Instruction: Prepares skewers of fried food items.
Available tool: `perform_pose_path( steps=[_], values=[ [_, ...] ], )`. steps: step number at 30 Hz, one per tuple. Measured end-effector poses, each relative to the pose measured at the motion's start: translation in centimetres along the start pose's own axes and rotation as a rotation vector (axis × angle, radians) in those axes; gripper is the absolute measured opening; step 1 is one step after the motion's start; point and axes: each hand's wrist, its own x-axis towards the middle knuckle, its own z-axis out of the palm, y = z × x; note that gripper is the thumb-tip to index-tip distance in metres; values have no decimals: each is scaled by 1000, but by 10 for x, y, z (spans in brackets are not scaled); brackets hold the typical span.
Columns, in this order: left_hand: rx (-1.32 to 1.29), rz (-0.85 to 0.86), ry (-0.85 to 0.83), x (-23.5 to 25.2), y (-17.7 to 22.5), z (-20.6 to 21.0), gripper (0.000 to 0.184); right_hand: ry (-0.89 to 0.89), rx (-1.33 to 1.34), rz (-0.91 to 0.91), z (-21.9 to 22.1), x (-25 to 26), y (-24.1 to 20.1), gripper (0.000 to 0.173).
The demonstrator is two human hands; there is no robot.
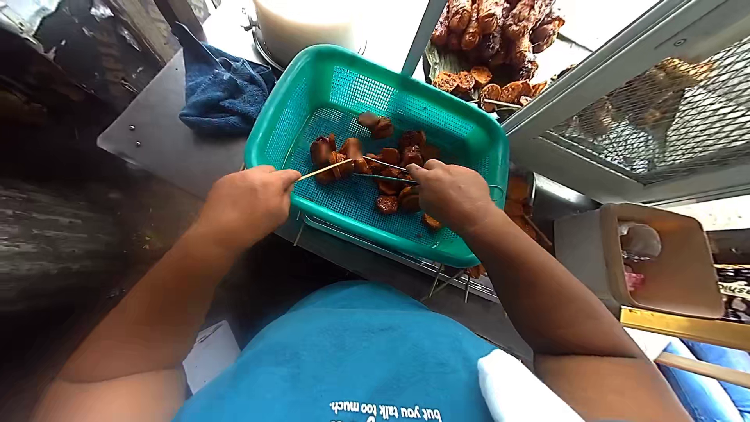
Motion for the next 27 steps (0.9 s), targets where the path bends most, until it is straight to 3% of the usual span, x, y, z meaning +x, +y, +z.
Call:
perform_pose_path(
  steps=[3,9,14,17,21,27],
  values=[
    [182,-36,-101,13,13,-9,31,29,-18,-33,0,-8,6,30],
    [300,-11,-206,10,11,-20,28,-16,65,-33,0,-28,19,32],
    [272,25,-163,7,7,-24,27,-63,165,43,-2,-34,29,31],
    [241,45,-153,5,10,-23,30,-96,149,66,-5,-34,22,39],
    [308,-16,-267,9,21,-23,30,-134,186,88,-10,-30,9,42],
    [404,-51,-395,15,40,-32,30,-123,173,90,2,-25,-10,33]
  ],
)
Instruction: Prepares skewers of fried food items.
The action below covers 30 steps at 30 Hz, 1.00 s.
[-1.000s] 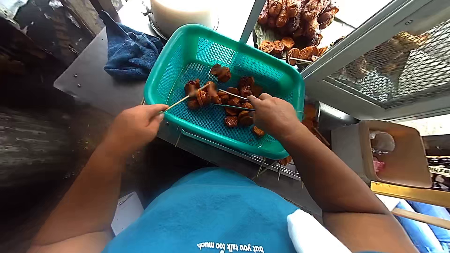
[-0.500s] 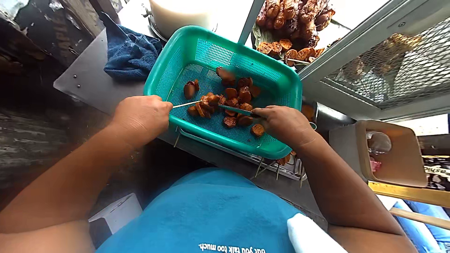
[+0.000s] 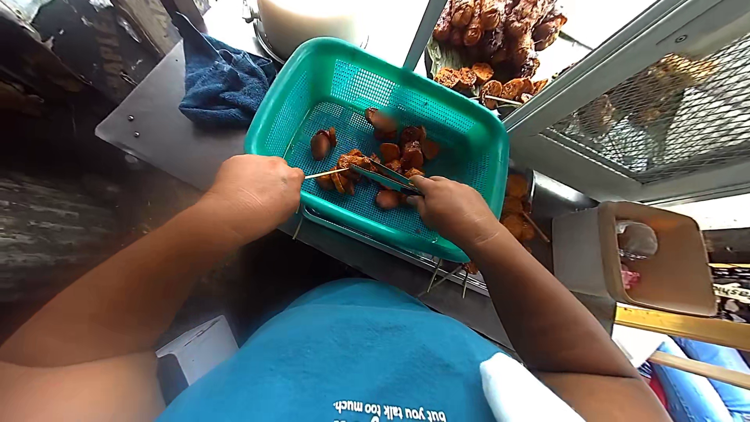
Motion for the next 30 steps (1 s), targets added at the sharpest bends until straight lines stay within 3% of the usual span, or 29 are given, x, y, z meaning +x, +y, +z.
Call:
perform_pose_path(
  steps=[5,11,14,17,19,23,30],
  values=[
    [56,-47,-124,3,14,-11,25,-11,200,-31,2,9,18,28],
    [64,-57,-122,-1,11,-12,27,-124,633,116,8,15,42,31],
    [-11,-24,-11,-5,0,-10,35,-46,441,66,4,3,38,30],
    [-100,47,165,-10,-5,-2,31,56,231,-2,4,-11,29,30],
    [-93,41,124,-8,4,1,31,110,173,-14,9,-15,28,29],
    [-42,58,10,-4,18,5,31,132,258,10,13,-18,34,29],
    [-14,84,-35,-5,19,2,34,5,693,177,11,-20,44,31]
  ],
)
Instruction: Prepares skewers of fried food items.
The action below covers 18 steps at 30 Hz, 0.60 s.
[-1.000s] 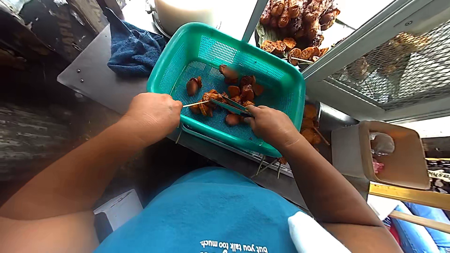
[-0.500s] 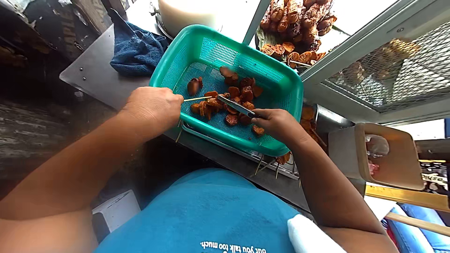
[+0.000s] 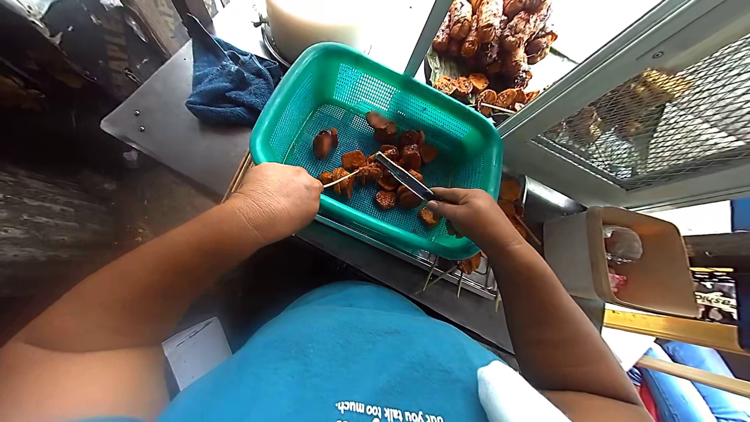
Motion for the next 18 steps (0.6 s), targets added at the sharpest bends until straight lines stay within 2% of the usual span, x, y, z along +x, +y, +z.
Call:
perform_pose_path(
  steps=[3,10,18],
  values=[
    [-13,11,6,0,-1,0,37,17,35,-15,-2,-1,5,29],
    [-128,14,229,-3,-8,1,32,210,-446,-233,9,-10,-3,33],
    [-45,16,36,2,17,-1,34,167,-353,-176,9,-7,0,31]
  ],
)
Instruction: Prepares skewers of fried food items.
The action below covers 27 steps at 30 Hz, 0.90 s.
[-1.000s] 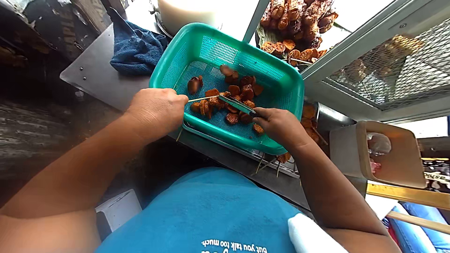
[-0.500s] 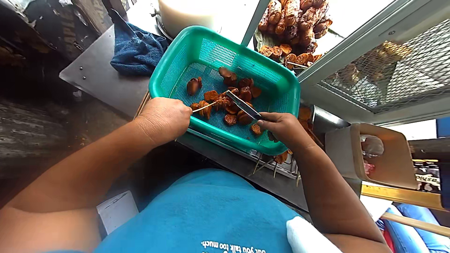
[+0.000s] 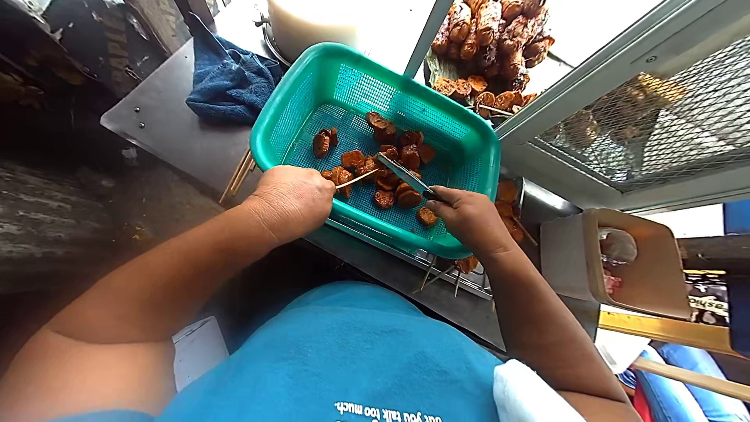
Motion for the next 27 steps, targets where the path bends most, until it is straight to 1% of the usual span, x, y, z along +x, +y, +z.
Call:
perform_pose_path(
  steps=[4,9,11,14,17,18,20,22,25,27],
  values=[
    [42,-37,-73,0,4,-8,28,-48,141,76,-4,1,3,29],
    [101,-48,-135,1,8,-14,28,-93,342,179,-6,1,9,29],
    [110,-42,-150,1,9,-16,27,-91,367,186,-7,0,11,29],
    [70,-1,-125,3,3,-16,30,-9,227,87,-6,-3,15,30],
    [-20,58,6,7,-12,-9,32,67,70,-47,-8,-8,19,34],
    [-41,57,16,10,-14,-7,33,70,10,-68,-8,-8,20,34],
    [-88,39,-38,18,-9,-8,38,25,-115,-48,-10,-9,16,35],
    [-114,35,-50,30,0,-8,40,-21,-229,-3,-10,-11,9,36],
    [-119,38,-53,49,15,-7,39,-40,-333,29,-10,-18,-1,32],
    [-104,43,-65,62,26,-5,40,-82,-353,49,-12,-16,-1,31]
  ],
)
